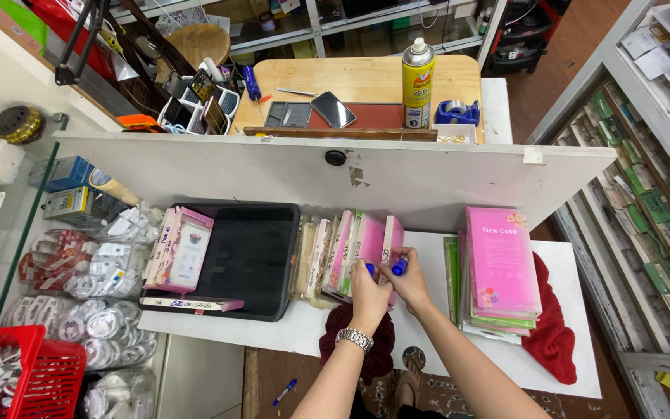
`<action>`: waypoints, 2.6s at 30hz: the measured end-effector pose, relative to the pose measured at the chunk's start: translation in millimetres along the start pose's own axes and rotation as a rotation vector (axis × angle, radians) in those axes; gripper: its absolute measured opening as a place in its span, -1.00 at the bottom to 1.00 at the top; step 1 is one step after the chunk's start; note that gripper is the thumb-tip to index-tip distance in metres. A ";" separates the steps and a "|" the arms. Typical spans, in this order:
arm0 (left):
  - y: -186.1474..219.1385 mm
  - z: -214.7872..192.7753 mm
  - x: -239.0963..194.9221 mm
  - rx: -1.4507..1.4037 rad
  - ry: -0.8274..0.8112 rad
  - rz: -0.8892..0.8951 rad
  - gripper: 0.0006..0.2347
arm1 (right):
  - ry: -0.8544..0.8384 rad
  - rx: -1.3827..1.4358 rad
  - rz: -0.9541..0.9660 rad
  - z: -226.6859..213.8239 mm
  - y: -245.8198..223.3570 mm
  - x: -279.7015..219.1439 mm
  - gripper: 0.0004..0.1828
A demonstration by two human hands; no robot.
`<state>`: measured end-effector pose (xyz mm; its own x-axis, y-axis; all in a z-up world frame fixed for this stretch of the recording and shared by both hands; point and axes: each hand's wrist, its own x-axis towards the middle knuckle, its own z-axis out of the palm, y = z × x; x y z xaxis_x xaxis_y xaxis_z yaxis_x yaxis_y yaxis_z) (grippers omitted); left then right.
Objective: The person writes on the spines of small rectangular packages using a blue marker, then places them into a black tray. The person repeats this process for multiple packages of different colors and sizes.
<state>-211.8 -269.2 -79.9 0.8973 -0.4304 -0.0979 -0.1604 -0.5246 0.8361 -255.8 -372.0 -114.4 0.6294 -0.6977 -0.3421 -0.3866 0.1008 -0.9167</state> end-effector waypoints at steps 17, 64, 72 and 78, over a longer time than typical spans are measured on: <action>72.6 -66.6 -14.4 0.160 0.043 0.155 -0.71 | -0.118 0.033 -0.552 -71.2 -115.0 -39.5 -0.81; 51.4 -122.1 -3.7 0.129 0.195 0.255 -0.77 | -0.028 -0.054 -0.521 3.0 -130.1 -34.1 -0.79; 48.4 -118.3 -1.8 0.125 0.194 0.248 -0.77 | -0.039 -0.153 -0.605 -0.9 -131.5 -34.0 -0.79; 46.3 -117.2 -1.3 0.123 0.214 0.264 -0.80 | -0.028 -0.154 -0.559 -0.5 -130.2 -30.2 -0.78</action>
<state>-172.2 -206.8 22.1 0.8819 -0.4065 0.2387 -0.4348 -0.5060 0.7449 -224.9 -364.4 15.3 0.7829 -0.5960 0.1786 -0.0822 -0.3837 -0.9198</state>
